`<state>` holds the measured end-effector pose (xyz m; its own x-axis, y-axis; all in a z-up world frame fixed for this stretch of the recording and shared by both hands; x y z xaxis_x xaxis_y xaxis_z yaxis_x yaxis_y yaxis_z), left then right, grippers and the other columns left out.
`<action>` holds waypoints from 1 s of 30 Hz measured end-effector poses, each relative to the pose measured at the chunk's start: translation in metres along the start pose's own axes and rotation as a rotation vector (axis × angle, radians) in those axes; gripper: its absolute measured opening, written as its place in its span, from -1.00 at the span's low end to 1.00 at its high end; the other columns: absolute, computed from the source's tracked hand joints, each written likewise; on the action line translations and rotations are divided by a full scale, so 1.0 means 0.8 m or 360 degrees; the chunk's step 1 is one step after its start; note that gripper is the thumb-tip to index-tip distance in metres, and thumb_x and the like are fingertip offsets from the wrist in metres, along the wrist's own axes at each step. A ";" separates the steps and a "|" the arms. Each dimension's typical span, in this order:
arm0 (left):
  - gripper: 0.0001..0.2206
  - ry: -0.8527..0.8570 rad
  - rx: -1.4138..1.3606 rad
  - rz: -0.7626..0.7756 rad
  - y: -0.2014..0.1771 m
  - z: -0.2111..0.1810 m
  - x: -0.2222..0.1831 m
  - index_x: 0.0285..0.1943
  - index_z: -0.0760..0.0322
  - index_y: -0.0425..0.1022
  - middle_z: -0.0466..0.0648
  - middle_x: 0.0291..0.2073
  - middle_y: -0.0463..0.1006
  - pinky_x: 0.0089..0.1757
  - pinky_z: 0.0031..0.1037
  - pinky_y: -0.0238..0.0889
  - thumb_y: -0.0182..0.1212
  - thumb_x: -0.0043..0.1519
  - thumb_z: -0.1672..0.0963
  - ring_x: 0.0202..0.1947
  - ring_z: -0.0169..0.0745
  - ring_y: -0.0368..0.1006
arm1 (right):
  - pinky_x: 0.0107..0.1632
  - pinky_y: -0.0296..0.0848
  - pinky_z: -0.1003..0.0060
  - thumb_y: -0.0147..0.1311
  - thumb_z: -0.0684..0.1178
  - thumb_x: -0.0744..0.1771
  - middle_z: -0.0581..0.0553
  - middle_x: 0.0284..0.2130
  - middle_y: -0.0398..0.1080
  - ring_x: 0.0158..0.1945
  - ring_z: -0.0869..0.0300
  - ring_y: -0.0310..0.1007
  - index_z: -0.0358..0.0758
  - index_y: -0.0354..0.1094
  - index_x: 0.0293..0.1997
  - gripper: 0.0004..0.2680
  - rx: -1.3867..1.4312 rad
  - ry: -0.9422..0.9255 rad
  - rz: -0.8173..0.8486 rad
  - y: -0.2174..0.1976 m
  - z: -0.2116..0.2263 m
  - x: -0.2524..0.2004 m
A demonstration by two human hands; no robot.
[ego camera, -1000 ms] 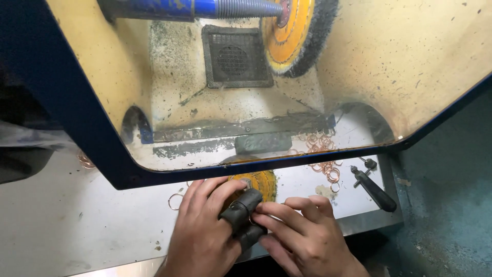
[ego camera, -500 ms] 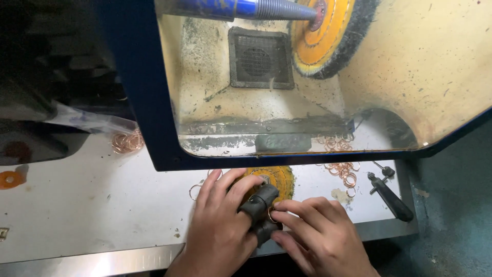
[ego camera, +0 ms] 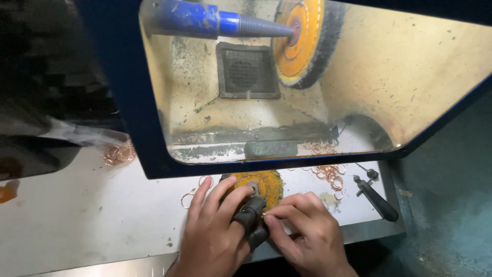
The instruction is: The person is polishing small metal rings using a hand-held rotary tool and a stationary polishing wheel inside a protective box.
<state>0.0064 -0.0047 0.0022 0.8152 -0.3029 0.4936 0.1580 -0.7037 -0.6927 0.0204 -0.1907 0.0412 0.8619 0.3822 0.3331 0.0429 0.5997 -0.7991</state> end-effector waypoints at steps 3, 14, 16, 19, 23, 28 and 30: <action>-0.75 -0.0001 0.0024 -0.0005 0.001 -0.001 -0.002 -0.12 0.36 0.60 0.05 0.17 0.45 0.27 0.23 0.00 0.26 0.05 0.15 0.27 0.27 0.31 | -0.31 0.34 0.32 0.11 0.07 0.34 0.10 -0.46 0.35 -0.41 0.22 0.35 0.07 0.47 -0.34 -0.91 -0.0086 0.0210 0.0112 0.000 -0.013 -0.012; -0.72 0.0010 0.0011 0.0004 0.015 0.009 -0.006 -0.09 0.19 0.60 -0.11 0.07 0.49 0.25 0.12 0.04 0.16 0.13 0.03 0.22 0.11 0.35 | -0.23 0.30 0.23 0.16 0.05 0.34 0.03 -0.40 0.31 -0.33 0.11 0.35 -0.02 0.40 -0.32 -0.90 -0.0420 -0.0210 0.0024 -0.001 0.002 -0.004; -0.73 -0.0044 0.0079 -0.0021 0.022 0.012 -0.011 -0.07 0.11 0.59 -0.17 0.03 0.50 0.25 0.10 0.07 0.12 0.17 -0.01 0.21 0.05 0.37 | -0.24 0.27 0.23 0.13 0.07 0.36 0.03 -0.38 0.30 -0.33 0.12 0.35 0.00 0.41 -0.30 -0.90 -0.0370 -0.0206 0.0069 -0.006 -0.004 -0.004; -0.66 -0.0087 0.0103 0.0072 0.030 0.020 -0.020 -0.09 0.11 0.62 -0.22 0.06 0.48 0.29 0.09 0.02 0.13 0.00 0.02 0.26 0.03 0.32 | -0.21 0.27 0.20 0.12 0.13 0.37 0.04 -0.33 0.32 -0.29 0.13 0.39 0.03 0.47 -0.17 -0.88 -0.0102 -0.0077 0.0277 -0.019 -0.029 -0.003; -0.55 -0.0420 -0.0100 0.0209 0.034 0.021 -0.028 0.08 0.10 0.54 -0.25 0.15 0.50 0.29 -0.09 0.03 0.32 -0.01 -0.01 0.35 -0.05 0.26 | -0.10 0.35 0.11 0.18 0.09 0.30 -0.03 -0.26 0.53 -0.20 0.00 0.46 -0.04 0.49 -0.22 -0.88 -0.0666 0.0173 0.0017 -0.043 -0.092 0.014; -0.49 -0.0736 -0.0141 0.0283 0.038 0.021 -0.031 0.09 -0.12 0.56 -0.25 0.27 0.46 0.17 -0.27 0.17 0.31 -0.13 0.06 0.37 -0.17 0.26 | -0.14 0.35 0.12 0.18 0.17 0.30 0.18 -0.24 0.46 -0.14 0.10 0.40 0.25 0.55 -0.13 -0.88 -0.0907 0.0164 0.0127 -0.047 -0.098 0.049; -0.52 -0.0598 -0.0121 0.0291 0.037 0.023 -0.030 0.10 0.02 0.55 -0.33 0.21 0.50 0.19 -0.24 0.16 0.34 -0.07 0.06 0.40 -0.13 0.21 | -0.29 0.29 0.17 0.21 0.08 0.32 0.11 -0.38 0.40 -0.34 0.08 0.32 0.17 0.51 -0.27 -0.98 -0.0948 -0.0043 0.0045 -0.049 -0.087 0.062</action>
<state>0.0014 -0.0065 -0.0398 0.9746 -0.1817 0.1308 -0.0380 -0.7101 -0.7031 0.0964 -0.2440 0.0544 0.8541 0.4144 0.3142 0.3031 0.0943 -0.9483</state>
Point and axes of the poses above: each hand's wrist, its own x-axis towards the middle knuckle, its own y-axis out of the palm, z = x × y, the point moved 1 cm from there along x, towards the middle knuckle
